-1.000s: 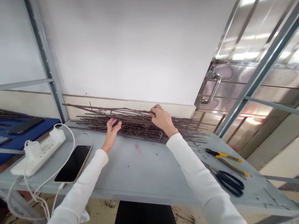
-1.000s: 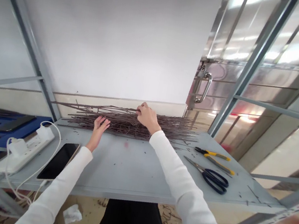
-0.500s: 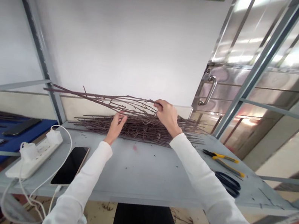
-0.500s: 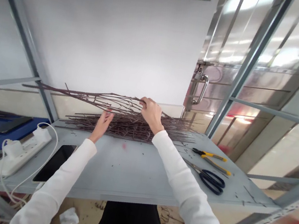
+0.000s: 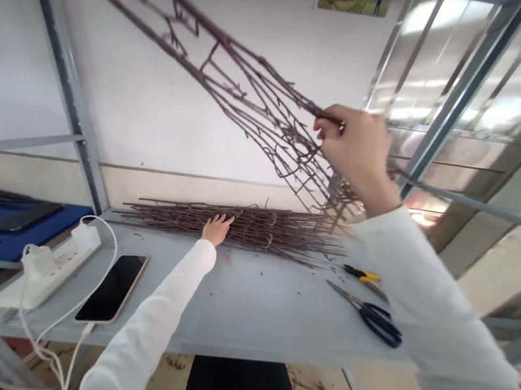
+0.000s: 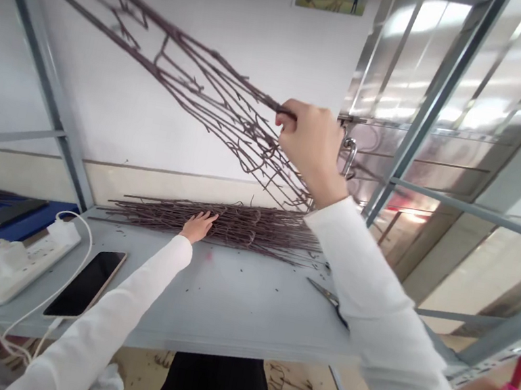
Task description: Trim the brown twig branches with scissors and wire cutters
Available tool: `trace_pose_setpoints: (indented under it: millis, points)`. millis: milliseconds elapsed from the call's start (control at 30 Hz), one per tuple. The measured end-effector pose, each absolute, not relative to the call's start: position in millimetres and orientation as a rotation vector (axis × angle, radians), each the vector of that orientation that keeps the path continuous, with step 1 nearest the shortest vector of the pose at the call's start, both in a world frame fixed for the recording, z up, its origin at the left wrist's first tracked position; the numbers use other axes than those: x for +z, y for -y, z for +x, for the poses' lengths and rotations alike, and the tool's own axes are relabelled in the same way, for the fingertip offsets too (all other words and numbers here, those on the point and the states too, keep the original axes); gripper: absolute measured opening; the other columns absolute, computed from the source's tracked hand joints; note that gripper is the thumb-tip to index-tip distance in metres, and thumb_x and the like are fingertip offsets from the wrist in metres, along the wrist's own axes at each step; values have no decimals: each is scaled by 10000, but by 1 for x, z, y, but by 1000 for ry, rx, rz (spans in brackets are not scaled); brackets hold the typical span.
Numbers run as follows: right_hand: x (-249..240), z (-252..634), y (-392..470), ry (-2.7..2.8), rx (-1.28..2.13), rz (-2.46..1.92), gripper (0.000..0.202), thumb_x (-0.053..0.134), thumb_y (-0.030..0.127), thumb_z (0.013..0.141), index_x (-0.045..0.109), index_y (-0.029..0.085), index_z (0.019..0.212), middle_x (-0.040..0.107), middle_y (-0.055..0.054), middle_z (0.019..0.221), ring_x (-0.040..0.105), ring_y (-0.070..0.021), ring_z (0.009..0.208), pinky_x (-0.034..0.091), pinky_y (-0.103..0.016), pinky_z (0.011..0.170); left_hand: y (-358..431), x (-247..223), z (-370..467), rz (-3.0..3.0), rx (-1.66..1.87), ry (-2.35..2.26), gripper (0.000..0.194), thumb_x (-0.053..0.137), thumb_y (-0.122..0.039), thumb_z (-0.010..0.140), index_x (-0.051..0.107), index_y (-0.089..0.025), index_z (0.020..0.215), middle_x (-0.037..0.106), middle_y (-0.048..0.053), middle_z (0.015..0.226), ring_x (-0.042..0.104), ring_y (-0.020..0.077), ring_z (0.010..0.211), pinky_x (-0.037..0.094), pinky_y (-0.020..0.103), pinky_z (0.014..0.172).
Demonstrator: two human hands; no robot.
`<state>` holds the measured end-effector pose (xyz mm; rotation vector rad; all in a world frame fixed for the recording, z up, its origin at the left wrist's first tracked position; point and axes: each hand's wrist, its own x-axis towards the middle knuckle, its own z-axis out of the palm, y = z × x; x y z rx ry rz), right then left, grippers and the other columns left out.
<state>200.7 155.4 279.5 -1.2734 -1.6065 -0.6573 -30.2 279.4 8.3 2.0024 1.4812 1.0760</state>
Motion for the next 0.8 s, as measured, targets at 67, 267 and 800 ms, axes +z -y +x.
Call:
trace_pose_setpoints:
  millis: [67, 267, 800]
  points:
    - [303, 212, -139, 1676, -678, -1250, 246, 462, 289, 881, 690, 206, 840, 613, -2, 622, 532, -131, 534, 467, -329, 548, -275, 12, -26, 1940, 1108, -1447, 331, 564, -330, 880, 582, -184, 1177, 467, 102, 1385, 383, 285, 1300, 240, 564, 1080]
    - [308, 254, -102, 1800, -980, -1203, 267, 492, 397, 878, 706, 282, 767, 569, 9, 537, 556, -158, 563, 488, -409, 621, -227, 33, -8, 1698, 1172, -1223, 368, 446, -395, 915, 609, -174, 1161, 460, 151, 1411, 324, 307, 1359, 257, 490, 1090]
    - [149, 282, -64, 1932, -961, -988, 352, 406, 119, 883, 680, 339, 881, 700, 9, 975, 620, -161, 963, 390, -369, 910, -48, -43, -13, 527, 711, -270, 623, 289, -585, 917, 642, -117, 1126, 694, 146, 1099, 683, 220, 861, 510, 351, 743]
